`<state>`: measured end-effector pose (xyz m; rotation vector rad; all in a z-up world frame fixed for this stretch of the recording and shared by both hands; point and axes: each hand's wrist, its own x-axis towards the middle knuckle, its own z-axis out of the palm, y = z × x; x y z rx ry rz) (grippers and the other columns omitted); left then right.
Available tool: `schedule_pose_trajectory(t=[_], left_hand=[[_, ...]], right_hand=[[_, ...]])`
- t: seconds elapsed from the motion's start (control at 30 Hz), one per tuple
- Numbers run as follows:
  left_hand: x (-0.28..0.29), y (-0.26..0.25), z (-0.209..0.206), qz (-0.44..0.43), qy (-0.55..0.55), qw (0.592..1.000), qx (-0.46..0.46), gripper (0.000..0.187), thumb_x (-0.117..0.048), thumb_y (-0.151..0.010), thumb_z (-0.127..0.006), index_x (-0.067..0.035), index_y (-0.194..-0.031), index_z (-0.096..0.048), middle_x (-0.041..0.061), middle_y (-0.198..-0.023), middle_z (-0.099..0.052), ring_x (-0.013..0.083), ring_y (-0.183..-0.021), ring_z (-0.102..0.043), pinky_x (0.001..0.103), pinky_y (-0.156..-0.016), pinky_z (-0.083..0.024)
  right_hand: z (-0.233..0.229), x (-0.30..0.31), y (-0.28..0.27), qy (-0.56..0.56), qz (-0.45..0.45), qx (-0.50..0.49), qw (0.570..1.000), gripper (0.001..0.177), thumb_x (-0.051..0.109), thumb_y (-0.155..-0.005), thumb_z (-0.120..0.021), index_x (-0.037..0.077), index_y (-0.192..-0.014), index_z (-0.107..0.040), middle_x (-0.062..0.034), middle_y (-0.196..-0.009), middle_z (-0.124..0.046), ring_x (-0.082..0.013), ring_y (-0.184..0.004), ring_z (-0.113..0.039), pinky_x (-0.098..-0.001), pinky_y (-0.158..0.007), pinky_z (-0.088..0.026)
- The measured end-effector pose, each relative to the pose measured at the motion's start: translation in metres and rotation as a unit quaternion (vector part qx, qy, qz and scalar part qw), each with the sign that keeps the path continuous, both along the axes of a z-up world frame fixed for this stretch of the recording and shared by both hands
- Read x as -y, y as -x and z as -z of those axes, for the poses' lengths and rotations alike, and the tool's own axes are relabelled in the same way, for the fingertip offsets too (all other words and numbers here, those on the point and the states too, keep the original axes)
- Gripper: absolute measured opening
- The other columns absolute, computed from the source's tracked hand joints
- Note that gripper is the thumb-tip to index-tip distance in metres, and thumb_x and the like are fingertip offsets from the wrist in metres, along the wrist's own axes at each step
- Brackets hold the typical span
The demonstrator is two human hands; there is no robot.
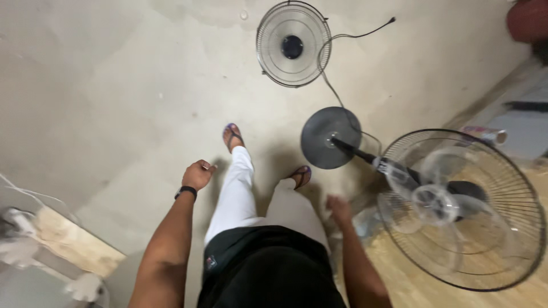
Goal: The person assembles a standing fan by attaching the front grille, inserting the fan blade, and securing the rear grille. The person handles the fan components by hand and positions them onto the fan stand.
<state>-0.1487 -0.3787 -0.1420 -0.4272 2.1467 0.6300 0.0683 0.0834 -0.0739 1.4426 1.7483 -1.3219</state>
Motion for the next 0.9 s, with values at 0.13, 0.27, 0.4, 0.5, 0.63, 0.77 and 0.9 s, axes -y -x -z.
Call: schedule_pose_trajectory(t=[0.13,0.27,0.4,0.5,0.63,0.77,0.9], left_hand=[[0.022,0.052,-0.023,0.003,0.009,1.000,-0.009,0.043,-0.047,-0.086,-0.074,-0.008,-0.103,-0.073,0.015,-0.095,-0.075,0.0320,-0.094,-0.072,0.041,-0.087,-0.055],[0.026,0.091,-0.031,0.012,-0.002,0.999,-0.040,0.042,-0.047,-0.085,-0.075,-0.007,-0.100,-0.074,0.013,-0.094,-0.076,0.0303,-0.092,-0.072,0.040,-0.086,-0.055],[0.013,0.119,-0.040,0.022,-0.003,0.999,-0.033,0.043,-0.047,-0.086,-0.074,-0.008,-0.105,-0.072,0.013,-0.094,-0.076,0.0289,-0.091,-0.072,0.039,-0.086,-0.055],[0.002,0.140,-0.041,0.059,0.002,0.998,-0.018,0.045,-0.047,-0.087,-0.073,-0.009,-0.111,-0.071,0.013,-0.098,-0.076,0.0289,-0.093,-0.072,0.039,-0.086,-0.055],[-0.007,0.159,-0.031,0.088,0.013,0.996,0.005,0.047,-0.046,-0.087,-0.072,-0.009,-0.116,-0.071,0.013,-0.101,-0.077,0.0298,-0.094,-0.073,0.040,-0.088,-0.055],[-0.019,0.178,-0.011,0.139,0.015,0.990,0.006,0.048,-0.048,-0.087,-0.073,-0.009,-0.114,-0.072,0.013,-0.100,-0.077,0.0296,-0.096,-0.073,0.039,-0.088,-0.056],[-0.039,0.227,0.015,0.198,0.022,0.980,-0.015,0.043,-0.046,-0.085,-0.073,-0.011,-0.112,-0.074,0.011,-0.097,-0.077,0.0297,-0.094,-0.071,0.041,-0.085,-0.054]], right_hand=[[0.016,0.012,0.079,-0.027,-0.043,-0.140,0.989,0.030,0.036,-0.102,-0.059,0.009,-0.100,-0.071,-0.0027,-0.086,-0.069,-0.0128,-0.078,-0.066,-0.0336,-0.064,-0.054],[0.015,0.037,0.137,-0.005,-0.033,-0.175,0.984,0.025,0.030,-0.097,-0.061,0.010,-0.109,-0.070,0.0002,-0.095,-0.073,-0.0106,-0.085,-0.068,-0.0314,-0.069,-0.054],[0.041,0.060,0.158,-0.007,-0.103,-0.231,0.967,0.027,0.029,-0.100,-0.063,0.006,-0.111,-0.070,-0.0045,-0.094,-0.073,-0.0149,-0.084,-0.068,-0.0312,-0.075,-0.055],[0.061,0.075,0.166,0.013,-0.116,-0.249,0.962,0.027,0.029,-0.102,-0.063,0.005,-0.111,-0.071,-0.0073,-0.096,-0.074,-0.0180,-0.085,-0.069,-0.0314,-0.080,-0.055],[0.068,0.098,0.188,0.012,-0.130,-0.182,0.975,0.030,0.030,-0.096,-0.069,0.005,-0.113,-0.071,-0.0090,-0.103,-0.076,-0.0203,-0.094,-0.072,-0.0337,-0.082,-0.055],[0.066,0.107,0.218,-0.009,-0.138,-0.202,0.969,0.032,0.029,-0.092,-0.072,0.003,-0.110,-0.072,-0.0138,-0.100,-0.077,-0.0233,-0.092,-0.074,-0.0353,-0.081,-0.057],[0.066,0.105,0.258,0.005,-0.101,-0.151,0.983,0.034,0.029,-0.090,-0.075,0.004,-0.113,-0.071,-0.0142,-0.100,-0.077,-0.0233,-0.089,-0.074,-0.0353,-0.080,-0.056]])
